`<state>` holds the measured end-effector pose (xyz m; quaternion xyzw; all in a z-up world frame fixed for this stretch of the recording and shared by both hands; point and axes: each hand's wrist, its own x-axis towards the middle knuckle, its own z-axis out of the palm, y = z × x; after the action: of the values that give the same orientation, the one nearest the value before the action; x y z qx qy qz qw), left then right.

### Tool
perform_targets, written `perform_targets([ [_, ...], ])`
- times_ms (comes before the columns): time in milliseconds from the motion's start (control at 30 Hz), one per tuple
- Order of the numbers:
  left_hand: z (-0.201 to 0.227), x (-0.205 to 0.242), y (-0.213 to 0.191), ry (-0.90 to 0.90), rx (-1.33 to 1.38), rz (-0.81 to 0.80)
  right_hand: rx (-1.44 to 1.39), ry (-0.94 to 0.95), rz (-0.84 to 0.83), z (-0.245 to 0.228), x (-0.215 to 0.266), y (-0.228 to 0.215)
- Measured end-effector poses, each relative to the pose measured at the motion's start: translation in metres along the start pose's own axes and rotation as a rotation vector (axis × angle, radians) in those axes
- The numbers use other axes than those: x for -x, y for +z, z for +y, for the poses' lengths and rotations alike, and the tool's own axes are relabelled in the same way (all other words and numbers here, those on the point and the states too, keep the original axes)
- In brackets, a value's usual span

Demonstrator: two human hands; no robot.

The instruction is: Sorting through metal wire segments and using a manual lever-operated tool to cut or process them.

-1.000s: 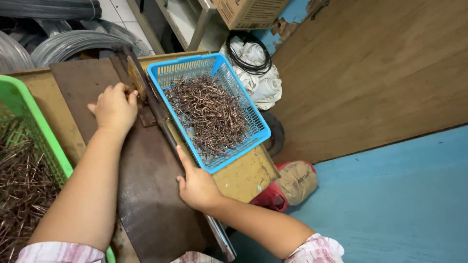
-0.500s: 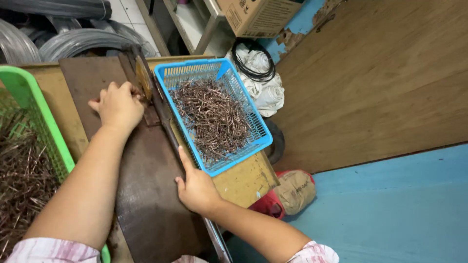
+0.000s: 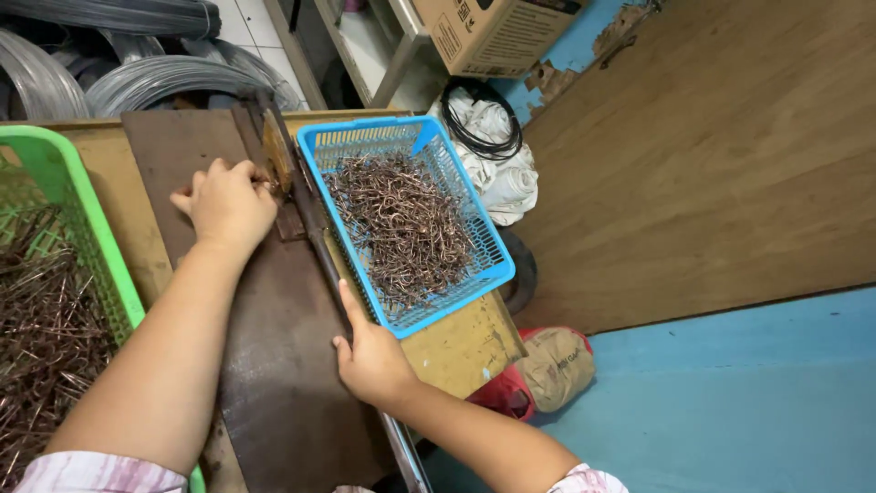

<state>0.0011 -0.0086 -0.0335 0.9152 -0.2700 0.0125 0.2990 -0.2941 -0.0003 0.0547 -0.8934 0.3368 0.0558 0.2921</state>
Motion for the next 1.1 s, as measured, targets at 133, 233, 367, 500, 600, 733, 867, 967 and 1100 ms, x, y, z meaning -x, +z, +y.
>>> perform_targets([
  [133, 0.005, 0.002, -0.010, -0.002, 0.014, -0.016, -0.017, 0.021, -0.008, -0.005, 0.004, -0.007],
  [233, 0.008, 0.003, -0.017, -0.039, 0.087, -0.097, -0.106, 0.048, -0.056, -0.021, 0.015, -0.025],
  [367, 0.006, 0.003, -0.017, -0.036, 0.047, -0.081, -0.054, 0.025, -0.072, -0.032, 0.019, -0.032],
  [500, 0.005, 0.004, -0.023, -0.041, 0.025, -0.165, 0.010, 0.033, -0.119, -0.049, 0.027, -0.054],
  [600, -0.002, 0.000, -0.008, -0.039, -0.030, -0.252, 0.116, 0.038, -0.143, -0.065, 0.027, -0.080],
  [733, 0.015, 0.008, -0.014, -0.054, -0.213, -0.373, 0.165, 0.032, -0.159, -0.078, 0.027, -0.111],
  [867, 0.026, 0.016, -0.069, -0.103, -0.182, -0.550, 0.196, 0.035, -0.172, -0.074, 0.029, -0.110],
  [967, 0.032, 0.036, -0.143, -0.083, 0.137, -0.435, 0.149, 0.019, -0.160, -0.059, 0.029, -0.087],
  [1100, 0.032, 0.050, -0.174, -0.068, 0.578, -0.345, 0.035, 0.015, -0.128, -0.038, 0.025, -0.051],
])
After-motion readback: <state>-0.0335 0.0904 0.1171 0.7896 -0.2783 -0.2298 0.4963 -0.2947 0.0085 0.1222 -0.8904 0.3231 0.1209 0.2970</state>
